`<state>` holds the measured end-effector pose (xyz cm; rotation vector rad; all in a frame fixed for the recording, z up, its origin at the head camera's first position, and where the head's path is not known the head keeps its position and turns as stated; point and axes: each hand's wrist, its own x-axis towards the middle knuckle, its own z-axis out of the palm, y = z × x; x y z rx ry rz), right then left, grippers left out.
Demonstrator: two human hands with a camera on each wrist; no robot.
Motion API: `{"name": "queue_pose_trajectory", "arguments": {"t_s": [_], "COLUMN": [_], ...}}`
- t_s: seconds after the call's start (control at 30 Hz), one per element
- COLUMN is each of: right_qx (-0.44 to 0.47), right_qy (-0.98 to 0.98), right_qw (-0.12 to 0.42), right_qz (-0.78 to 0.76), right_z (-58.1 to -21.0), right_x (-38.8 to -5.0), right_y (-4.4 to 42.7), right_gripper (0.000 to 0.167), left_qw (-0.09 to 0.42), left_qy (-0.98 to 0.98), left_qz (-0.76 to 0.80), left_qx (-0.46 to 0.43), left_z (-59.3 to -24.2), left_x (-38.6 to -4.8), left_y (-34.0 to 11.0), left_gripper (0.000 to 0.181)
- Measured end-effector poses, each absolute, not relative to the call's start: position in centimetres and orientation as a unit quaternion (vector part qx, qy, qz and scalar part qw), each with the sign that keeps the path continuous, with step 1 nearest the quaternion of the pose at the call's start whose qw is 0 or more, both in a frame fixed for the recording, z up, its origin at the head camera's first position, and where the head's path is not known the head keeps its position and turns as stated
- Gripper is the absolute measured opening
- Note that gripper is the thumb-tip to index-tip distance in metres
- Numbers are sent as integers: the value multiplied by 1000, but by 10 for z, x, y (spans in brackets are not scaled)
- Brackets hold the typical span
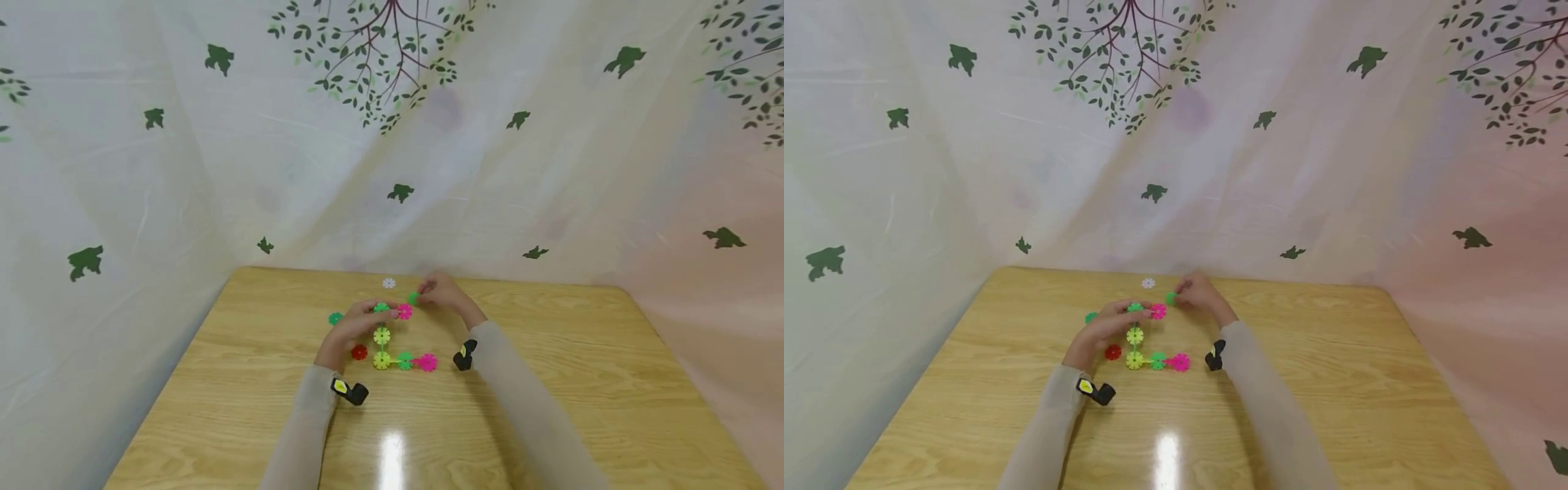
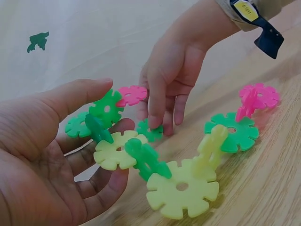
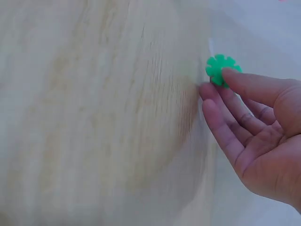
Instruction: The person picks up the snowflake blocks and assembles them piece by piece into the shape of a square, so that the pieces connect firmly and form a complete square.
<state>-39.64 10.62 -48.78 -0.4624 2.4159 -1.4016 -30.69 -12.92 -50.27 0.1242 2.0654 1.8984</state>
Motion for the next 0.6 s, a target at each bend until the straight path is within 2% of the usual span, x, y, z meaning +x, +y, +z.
{"name": "queue_pose_trajectory", "arguments": {"t_s": [0.13, 0.3, 0.6], "right_qx": [-169, -186, -163], "right_qy": [821, 793, 768], "right_qw": [162, 145, 123], "right_qz": [-521, -562, -608], "right_z": [-488, -495, -497], "right_x": [-387, -377, -358], "right_y": [116, 122, 118], "right_gripper": [24, 31, 22], "left_qw": [162, 150, 126], "left_qy": [729, 725, 729], "left_qz": [664, 672, 672], "left_qx": [35, 23, 3], "left_z": [-504, -503, -506], "left_x": [-306, -306, -306], "left_y": [-128, -125, -119], "left_gripper": [41, 39, 38]}}
